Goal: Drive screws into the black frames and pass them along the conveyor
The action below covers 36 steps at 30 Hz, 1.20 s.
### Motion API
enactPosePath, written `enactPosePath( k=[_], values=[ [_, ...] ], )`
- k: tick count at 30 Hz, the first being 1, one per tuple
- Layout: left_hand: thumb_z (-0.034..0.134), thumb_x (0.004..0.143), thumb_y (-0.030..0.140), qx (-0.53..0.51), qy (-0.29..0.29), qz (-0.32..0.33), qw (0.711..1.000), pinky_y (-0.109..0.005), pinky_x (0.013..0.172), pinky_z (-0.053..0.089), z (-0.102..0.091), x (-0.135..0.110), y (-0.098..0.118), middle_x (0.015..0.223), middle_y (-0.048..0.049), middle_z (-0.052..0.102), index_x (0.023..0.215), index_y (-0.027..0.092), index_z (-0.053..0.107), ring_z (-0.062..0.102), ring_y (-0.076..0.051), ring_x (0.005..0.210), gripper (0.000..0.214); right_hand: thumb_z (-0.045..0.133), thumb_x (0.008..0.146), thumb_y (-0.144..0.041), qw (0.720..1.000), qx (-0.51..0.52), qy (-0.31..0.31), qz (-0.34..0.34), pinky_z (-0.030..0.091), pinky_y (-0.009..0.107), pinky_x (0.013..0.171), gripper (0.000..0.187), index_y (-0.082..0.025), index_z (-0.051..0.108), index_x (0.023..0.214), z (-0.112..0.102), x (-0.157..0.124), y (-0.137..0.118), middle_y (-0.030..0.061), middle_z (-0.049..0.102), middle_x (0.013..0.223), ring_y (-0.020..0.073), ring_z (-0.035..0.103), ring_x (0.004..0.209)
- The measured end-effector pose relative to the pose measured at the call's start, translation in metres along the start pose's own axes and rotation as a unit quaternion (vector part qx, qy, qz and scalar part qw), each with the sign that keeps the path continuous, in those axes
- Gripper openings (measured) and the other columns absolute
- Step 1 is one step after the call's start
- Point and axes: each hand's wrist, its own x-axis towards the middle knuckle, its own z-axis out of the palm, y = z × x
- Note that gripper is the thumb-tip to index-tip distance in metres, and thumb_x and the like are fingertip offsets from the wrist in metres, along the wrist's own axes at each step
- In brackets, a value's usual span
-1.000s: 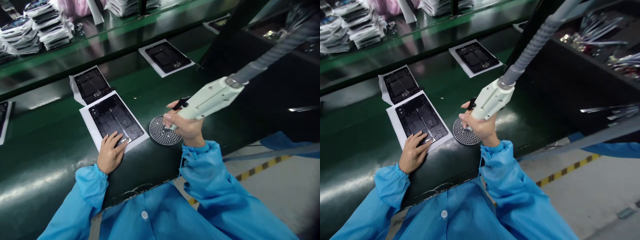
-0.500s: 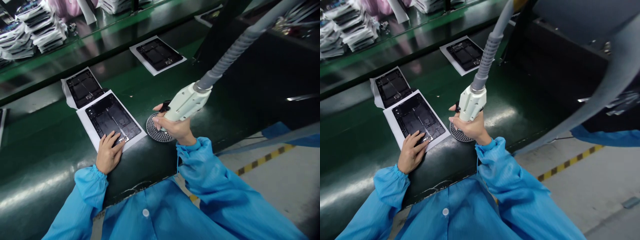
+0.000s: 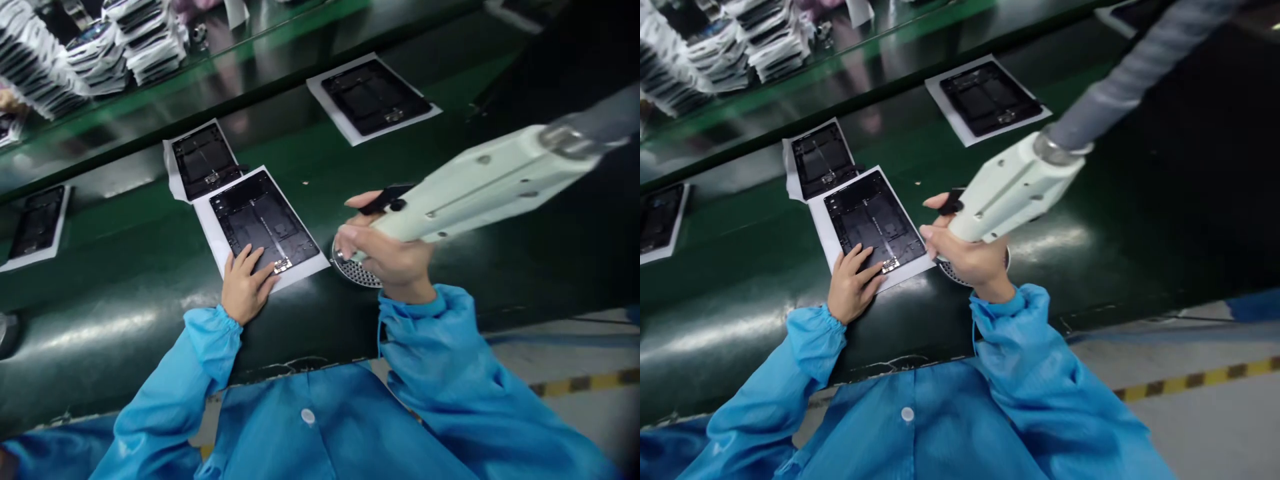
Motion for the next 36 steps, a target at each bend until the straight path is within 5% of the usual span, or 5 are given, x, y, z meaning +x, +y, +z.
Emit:
enactPosePath(
  k=[8, 13, 20, 25, 36],
  values=[
    [0.047, 0.095, 0.042, -0.012, -0.046, 0.017, 0.999, -0.057, 0.109, 0.030, -0.002, -0.001, 0.001, 0.137, -0.0140, 0.054, 0.118, 0.021, 0.067, 0.042, -0.033, 0.135, 0.037, 0.069, 0.071, -0.023, 0.992, -0.039, -0.112, 0.048, 0.056, 0.033, 0.065, 0.020, -0.018, 0.060, 0.088, 0.066, -0.003, 0.019, -0.0039, 0.058, 0.058, 0.0111, 0.056, 0.051],
    [0.046, 0.095, 0.043, -0.026, -0.070, 0.000, 0.997, -0.058, 0.110, 0.028, -0.003, 0.001, 0.005, 0.138, -0.0133, 0.054, 0.119, 0.023, 0.067, 0.040, -0.033, 0.135, 0.037, 0.069, 0.071, -0.022, 0.989, -0.015, -0.125, 0.080, 0.052, 0.029, 0.054, 0.027, -0.017, 0.057, 0.095, 0.065, -0.007, 0.029, -0.0054, 0.055, 0.057, 0.0108, 0.054, 0.047],
    [0.047, 0.095, 0.041, -0.034, -0.086, 0.003, 0.996, -0.061, 0.108, 0.029, -0.003, 0.000, 0.004, 0.140, -0.0128, 0.051, 0.124, 0.023, 0.063, 0.038, -0.035, 0.137, 0.037, 0.065, 0.076, -0.023, 0.982, -0.060, -0.176, 0.042, 0.055, 0.034, 0.072, 0.018, -0.019, 0.055, 0.090, 0.062, -0.011, 0.029, -0.0063, 0.053, 0.052, 0.0114, 0.055, 0.050],
    [0.052, 0.093, 0.039, -0.063, -0.092, 0.009, 0.994, -0.059, 0.108, 0.031, -0.006, 0.000, -0.001, 0.137, -0.0134, 0.054, 0.124, 0.019, 0.060, 0.040, -0.033, 0.136, 0.038, 0.067, 0.078, -0.030, 0.977, -0.060, -0.194, 0.058, 0.054, 0.033, 0.066, 0.024, -0.020, 0.052, 0.095, 0.061, -0.012, 0.026, -0.0063, 0.053, 0.055, 0.0121, 0.055, 0.051],
    [0.058, 0.089, 0.031, -0.060, -0.006, 0.017, 0.998, -0.056, 0.105, 0.036, -0.007, -0.004, 0.000, 0.105, -0.0108, 0.064, 0.079, 0.016, 0.064, 0.052, -0.031, 0.122, 0.020, 0.067, 0.074, -0.023, 0.993, -0.050, -0.109, 0.008, 0.049, 0.028, 0.049, 0.023, -0.019, 0.056, 0.094, 0.055, 0.000, 0.016, -0.0074, 0.055, 0.050, 0.0108, 0.053, 0.042]
  ],
)
